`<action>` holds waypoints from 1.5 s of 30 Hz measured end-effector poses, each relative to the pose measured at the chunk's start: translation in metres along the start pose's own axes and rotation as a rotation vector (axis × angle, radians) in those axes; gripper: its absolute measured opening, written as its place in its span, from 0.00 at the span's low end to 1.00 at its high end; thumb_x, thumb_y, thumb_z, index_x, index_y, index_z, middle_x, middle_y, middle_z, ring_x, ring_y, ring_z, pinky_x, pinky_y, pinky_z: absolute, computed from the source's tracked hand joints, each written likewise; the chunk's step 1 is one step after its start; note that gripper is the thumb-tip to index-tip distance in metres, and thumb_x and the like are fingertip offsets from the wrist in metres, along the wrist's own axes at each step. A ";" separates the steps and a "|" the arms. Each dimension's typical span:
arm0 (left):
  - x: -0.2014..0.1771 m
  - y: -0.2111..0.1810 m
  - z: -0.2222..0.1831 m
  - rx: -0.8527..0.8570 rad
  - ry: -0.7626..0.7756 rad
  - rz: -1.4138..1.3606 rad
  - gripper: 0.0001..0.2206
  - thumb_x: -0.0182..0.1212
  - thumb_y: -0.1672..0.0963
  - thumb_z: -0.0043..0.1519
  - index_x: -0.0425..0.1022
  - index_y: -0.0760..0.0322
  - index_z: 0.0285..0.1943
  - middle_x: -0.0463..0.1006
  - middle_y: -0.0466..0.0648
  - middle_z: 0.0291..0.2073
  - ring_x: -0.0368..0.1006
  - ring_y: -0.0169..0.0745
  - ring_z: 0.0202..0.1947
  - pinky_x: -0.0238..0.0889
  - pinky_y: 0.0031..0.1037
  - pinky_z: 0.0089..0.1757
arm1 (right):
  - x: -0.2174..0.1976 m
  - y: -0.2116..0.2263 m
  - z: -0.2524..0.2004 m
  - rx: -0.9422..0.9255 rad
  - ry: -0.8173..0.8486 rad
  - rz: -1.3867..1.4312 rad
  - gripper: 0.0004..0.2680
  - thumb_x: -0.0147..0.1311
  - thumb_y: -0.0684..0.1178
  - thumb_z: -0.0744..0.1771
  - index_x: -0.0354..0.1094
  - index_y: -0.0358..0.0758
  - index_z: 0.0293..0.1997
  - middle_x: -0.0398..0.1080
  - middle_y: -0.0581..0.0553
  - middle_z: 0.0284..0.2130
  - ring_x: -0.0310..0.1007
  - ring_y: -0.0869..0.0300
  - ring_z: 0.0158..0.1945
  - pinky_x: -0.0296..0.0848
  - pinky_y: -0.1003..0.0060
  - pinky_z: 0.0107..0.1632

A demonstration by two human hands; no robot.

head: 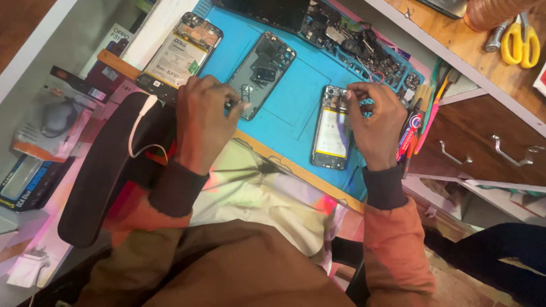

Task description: The person handles various mobile phone components on a repair bench, picking up and setting down phone bodies, internal batteries, and small circuit boards.

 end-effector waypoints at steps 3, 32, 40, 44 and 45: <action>0.002 -0.006 0.001 -0.018 -0.007 -0.020 0.07 0.75 0.59 0.52 0.81 0.64 0.34 0.77 0.51 0.34 0.71 0.55 0.41 0.62 0.43 0.45 | -0.001 0.000 -0.001 -0.001 0.005 -0.002 0.03 0.60 0.38 0.70 0.75 0.32 0.47 0.74 0.41 0.39 0.78 0.60 0.42 0.78 0.67 0.41; 0.170 -0.101 0.094 0.145 0.221 -0.612 0.05 0.76 0.60 0.49 0.83 0.66 0.28 0.77 0.52 0.21 0.75 0.43 0.23 0.67 0.32 0.29 | -0.019 -0.057 0.002 0.173 -0.102 0.005 0.04 0.61 0.37 0.68 0.77 0.32 0.46 0.78 0.42 0.37 0.79 0.62 0.38 0.76 0.70 0.40; 0.187 -0.087 0.102 0.100 0.265 -0.692 0.06 0.78 0.58 0.48 0.85 0.63 0.31 0.80 0.48 0.22 0.76 0.37 0.23 0.67 0.28 0.29 | -0.018 -0.048 0.003 0.139 -0.025 0.021 0.06 0.61 0.37 0.67 0.77 0.33 0.48 0.77 0.41 0.39 0.79 0.62 0.39 0.76 0.70 0.40; 0.193 -0.083 0.104 0.099 0.294 -0.645 0.06 0.78 0.58 0.47 0.86 0.63 0.30 0.80 0.49 0.21 0.77 0.38 0.23 0.68 0.29 0.30 | -0.017 -0.049 0.003 0.177 -0.002 -0.015 0.05 0.61 0.38 0.68 0.77 0.32 0.47 0.78 0.41 0.37 0.78 0.63 0.36 0.75 0.70 0.39; 0.195 -0.082 0.105 0.086 0.305 -0.622 0.06 0.78 0.58 0.47 0.86 0.62 0.29 0.80 0.50 0.21 0.77 0.39 0.23 0.68 0.30 0.30 | -0.017 -0.050 0.003 0.183 0.003 0.027 0.05 0.61 0.38 0.68 0.77 0.32 0.48 0.78 0.42 0.37 0.78 0.65 0.36 0.75 0.71 0.39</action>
Point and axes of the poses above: each hand's wrist, its own z-axis towards the middle knuckle, its own x-axis out of the palm, y = z × x, the point moved 6 cm from there along z, towards the middle knuckle
